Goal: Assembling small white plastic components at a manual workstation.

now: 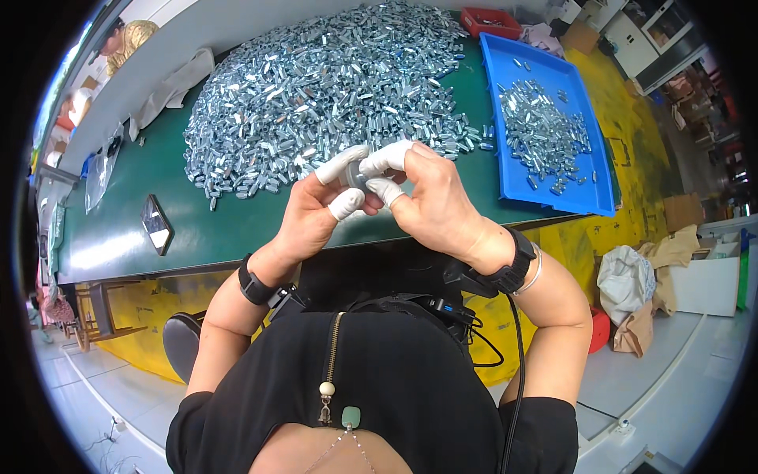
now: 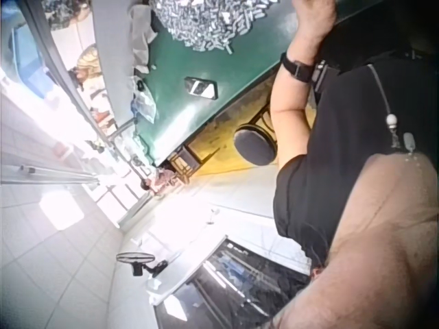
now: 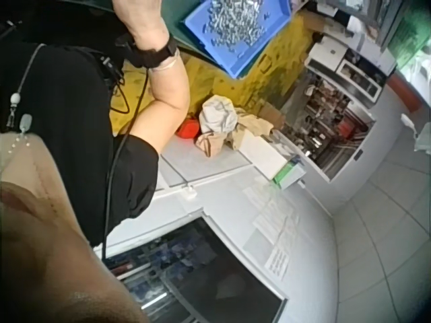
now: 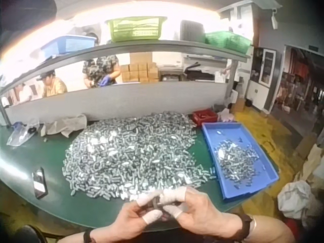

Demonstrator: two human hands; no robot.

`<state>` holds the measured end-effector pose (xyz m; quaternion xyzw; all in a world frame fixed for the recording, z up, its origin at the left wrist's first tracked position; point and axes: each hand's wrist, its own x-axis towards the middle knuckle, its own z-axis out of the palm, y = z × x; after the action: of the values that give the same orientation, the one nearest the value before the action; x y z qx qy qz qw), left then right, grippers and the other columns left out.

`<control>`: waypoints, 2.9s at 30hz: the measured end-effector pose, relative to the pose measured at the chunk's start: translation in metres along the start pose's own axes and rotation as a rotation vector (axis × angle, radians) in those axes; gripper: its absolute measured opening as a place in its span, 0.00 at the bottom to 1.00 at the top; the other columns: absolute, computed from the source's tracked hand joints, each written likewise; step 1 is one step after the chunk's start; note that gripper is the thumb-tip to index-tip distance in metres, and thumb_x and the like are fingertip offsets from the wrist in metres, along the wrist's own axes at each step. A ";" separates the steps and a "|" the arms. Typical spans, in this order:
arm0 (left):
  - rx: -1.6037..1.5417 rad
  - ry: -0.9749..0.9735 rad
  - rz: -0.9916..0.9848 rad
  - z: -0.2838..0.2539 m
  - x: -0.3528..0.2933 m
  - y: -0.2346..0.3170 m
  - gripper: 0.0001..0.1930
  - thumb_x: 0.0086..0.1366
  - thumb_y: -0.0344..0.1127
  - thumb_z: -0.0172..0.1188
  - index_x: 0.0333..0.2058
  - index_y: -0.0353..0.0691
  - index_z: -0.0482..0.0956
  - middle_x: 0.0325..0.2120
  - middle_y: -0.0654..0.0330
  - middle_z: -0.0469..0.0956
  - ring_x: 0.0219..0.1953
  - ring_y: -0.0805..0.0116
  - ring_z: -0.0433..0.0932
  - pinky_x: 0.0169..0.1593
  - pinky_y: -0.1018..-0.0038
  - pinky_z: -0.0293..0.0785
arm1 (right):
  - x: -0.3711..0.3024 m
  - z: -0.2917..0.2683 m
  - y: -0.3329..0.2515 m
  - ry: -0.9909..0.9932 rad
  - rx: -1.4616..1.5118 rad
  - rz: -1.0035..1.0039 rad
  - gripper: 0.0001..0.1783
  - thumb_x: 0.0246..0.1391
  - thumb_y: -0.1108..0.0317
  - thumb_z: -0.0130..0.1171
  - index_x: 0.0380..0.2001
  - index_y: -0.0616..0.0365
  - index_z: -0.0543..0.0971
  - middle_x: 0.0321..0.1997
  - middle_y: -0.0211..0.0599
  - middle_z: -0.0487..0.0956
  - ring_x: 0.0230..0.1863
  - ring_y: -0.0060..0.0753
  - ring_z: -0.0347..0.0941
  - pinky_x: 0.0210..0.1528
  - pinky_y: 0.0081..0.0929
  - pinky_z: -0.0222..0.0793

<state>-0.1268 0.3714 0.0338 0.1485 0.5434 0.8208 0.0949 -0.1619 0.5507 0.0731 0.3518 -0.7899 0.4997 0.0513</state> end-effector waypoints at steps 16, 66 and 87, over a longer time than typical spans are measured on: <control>0.407 0.091 0.290 0.003 0.000 -0.004 0.26 0.56 0.20 0.56 0.55 0.34 0.64 0.43 0.58 0.73 0.44 0.70 0.74 0.48 0.74 0.71 | 0.003 0.001 -0.001 -0.040 0.403 0.423 0.07 0.53 0.72 0.56 0.35 0.62 0.74 0.28 0.31 0.76 0.29 0.17 0.71 0.31 0.17 0.68; -0.227 -0.087 -0.119 -0.003 0.008 0.004 0.19 0.65 0.37 0.49 0.53 0.36 0.64 0.34 0.57 0.74 0.31 0.71 0.75 0.35 0.77 0.73 | 0.008 -0.005 0.000 -0.002 -0.096 -0.029 0.10 0.46 0.76 0.60 0.35 0.60 0.76 0.30 0.33 0.77 0.32 0.23 0.72 0.36 0.21 0.67; 0.156 0.038 0.123 0.009 0.003 -0.002 0.25 0.60 0.22 0.52 0.57 0.37 0.61 0.38 0.56 0.74 0.35 0.71 0.75 0.40 0.74 0.73 | 0.012 -0.004 0.006 -0.101 -0.295 0.082 0.09 0.50 0.64 0.58 0.26 0.59 0.75 0.22 0.41 0.73 0.23 0.42 0.69 0.25 0.30 0.63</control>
<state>-0.1263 0.3805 0.0357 0.1729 0.5973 0.7829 0.0223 -0.1752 0.5492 0.0757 0.3327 -0.8699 0.3616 0.0422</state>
